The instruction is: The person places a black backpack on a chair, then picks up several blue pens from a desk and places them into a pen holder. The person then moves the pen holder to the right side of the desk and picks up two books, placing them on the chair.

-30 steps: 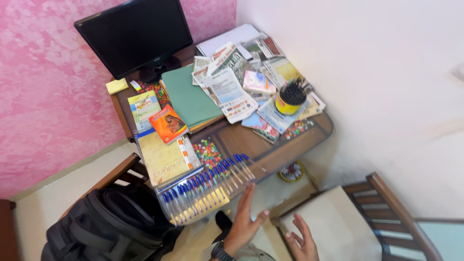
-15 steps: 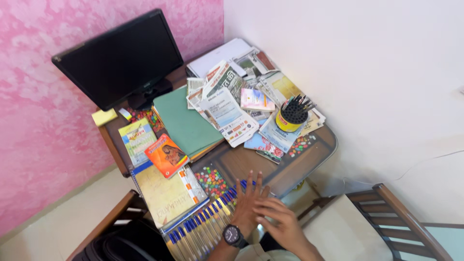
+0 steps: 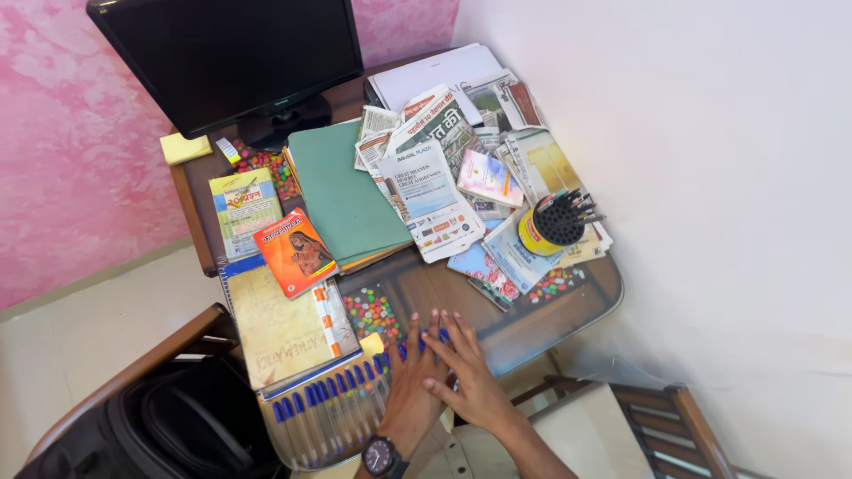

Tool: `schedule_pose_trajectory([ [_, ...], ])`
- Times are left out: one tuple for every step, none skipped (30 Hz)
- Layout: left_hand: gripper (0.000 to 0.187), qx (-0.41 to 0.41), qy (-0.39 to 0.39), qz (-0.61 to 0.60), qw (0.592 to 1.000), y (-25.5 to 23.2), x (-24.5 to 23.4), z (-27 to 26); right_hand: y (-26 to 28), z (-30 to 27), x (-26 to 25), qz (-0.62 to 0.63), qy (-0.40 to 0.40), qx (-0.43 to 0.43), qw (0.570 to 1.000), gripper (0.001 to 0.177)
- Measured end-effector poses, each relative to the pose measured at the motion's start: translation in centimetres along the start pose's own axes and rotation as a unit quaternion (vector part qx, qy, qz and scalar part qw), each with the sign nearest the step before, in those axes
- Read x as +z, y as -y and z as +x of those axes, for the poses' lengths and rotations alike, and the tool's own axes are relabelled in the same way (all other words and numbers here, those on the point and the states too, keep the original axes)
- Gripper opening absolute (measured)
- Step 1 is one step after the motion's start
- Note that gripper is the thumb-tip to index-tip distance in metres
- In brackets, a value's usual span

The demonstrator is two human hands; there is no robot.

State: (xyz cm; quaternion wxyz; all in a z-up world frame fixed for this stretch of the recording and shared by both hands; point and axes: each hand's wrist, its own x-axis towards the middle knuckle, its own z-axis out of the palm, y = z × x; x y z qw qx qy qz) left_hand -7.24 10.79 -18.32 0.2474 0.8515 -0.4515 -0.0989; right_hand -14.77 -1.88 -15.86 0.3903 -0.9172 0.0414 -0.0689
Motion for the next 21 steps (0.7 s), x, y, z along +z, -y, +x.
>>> schedule_pose_trajectory([
  [0.064, 0.001, 0.004, 0.007, 1.0, 0.0, 0.3, 0.1, -0.5, 0.3, -0.3, 0.002, 0.009, 0.002, 1.0, 0.065],
  [0.063, 0.002, 0.004, 0.013, 1.0, -0.1, 0.6, 0.5, -1.3, 1.0, -0.7, 0.0, 0.019, 0.0, 1.0, 0.063],
  [0.062, 0.002, 0.003, 0.02, 1.0, -0.3, 0.9, 1.1, -2.1, 1.6, -1.2, -0.001, 0.028, -0.002, 1.0, 0.061],
  [0.066, -0.01, 0.025, 0.017, 0.999, -0.5, 1.1, 1.6, -3.1, 2.2, -1.8, 0.0, 0.021, -0.007, 1.0, 0.061],
  [0.07, -0.022, 0.047, 0.014, 0.999, -0.9, 1.4, 1.9, -4.1, 2.9, -2.4, 0.001, 0.015, -0.011, 1.0, 0.061],
  [0.074, -0.037, 0.069, 0.012, 0.997, -1.2, 1.5, 2.4, -5.0, 3.7, -2.9, 0.006, 0.009, -0.017, 1.0, 0.061],
  [0.075, -0.032, 0.022, 0.003, 0.999, -1.9, 1.9, 3.1, -6.1, 4.4, -3.7, 0.021, 0.009, -0.019, 1.0, 0.063],
  [0.077, -0.02, -0.023, -0.001, 1.0, -2.6, 2.2, 3.4, -7.1, 5.0, -4.3, 0.038, 0.002, -0.019, 0.999, 0.066],
  [0.078, -0.007, -0.067, -0.005, 0.998, -3.0, 2.6, 4.1, -8.2, 5.7, -4.9, 0.055, -0.004, -0.019, 0.998, 0.068],
  [0.078, -0.018, -0.051, -0.003, 0.999, -3.4, 3.0, 4.6, -9.1, 5.8, -5.4, 0.055, 0.001, -0.021, 0.998, 0.071],
  [0.077, -0.028, -0.035, -0.002, 0.999, -3.7, 3.5, 5.2, -10.1, 6.0, -5.9, 0.055, 0.006, -0.022, 0.998, 0.073],
  [0.077, -0.041, -0.018, -0.003, 0.999, -4.1, 4.1, 5.7, -11.0, 6.0, -6.3, 0.055, 0.014, -0.023, 0.998, 0.075],
  [0.078, -0.049, -0.014, 0.006, 0.999, -4.4, 4.7, 6.2, -12.0, 5.9, -6.5, 0.064, 0.028, -0.007, 0.998, 0.077],
  [0.08, -0.059, -0.009, 0.014, 0.998, -4.6, 5.3, 6.5, -13.0, 5.7, -6.6, 0.074, 0.043, 0.009, 0.996, 0.079],
  [0.081, -0.068, -0.005, 0.023, 0.997, -4.7, 6.2, 6.7, -14.1, 5.3, -6.6, 0.083, 0.058, 0.025, 0.995, 0.081],
  [0.082, -0.081, 0.001, 0.023, 0.996, -4.7, 7.1, 6.7, -15.2, 5.0, -6.3, 0.114, 0.052, 0.027, 0.992, 0.084],
  [0.083, -0.094, 0.007, 0.024, 0.995, -4.8, 8.4, 6.6, -16.3, 4.4, -6.2, 0.145, 0.047, 0.03, 0.988, 0.086],
  [0.084, -0.103, 0.008, 0.029, 0.994, -4.2, 9.7, 6.9, -17.8, 4.4, -5.9, 0.175, 0.037, 0.028, 0.983, 0.089],
  [0.087, -0.128, 0.014, 0.014, 0.992, -3.6, 11.1, 6.8, -19.1, 4.1, -5.7, 0.184, 0.016, 0.042, 0.982, 0.091],
  [0.091, -0.149, 0.019, -0.001, 0.989, -3.0, 12.7, 6.8, -20.4, 3.8, -5.6, 0.192, -0.008, 0.057, 0.98, 0.093],
  [0.094, -0.17, 0.024, -0.016, 0.985, -2.1, 14.3, 6.8, -21.8, 4.3, -5.7, 0.199, -0.032, 0.072, 0.977, 0.095],
])
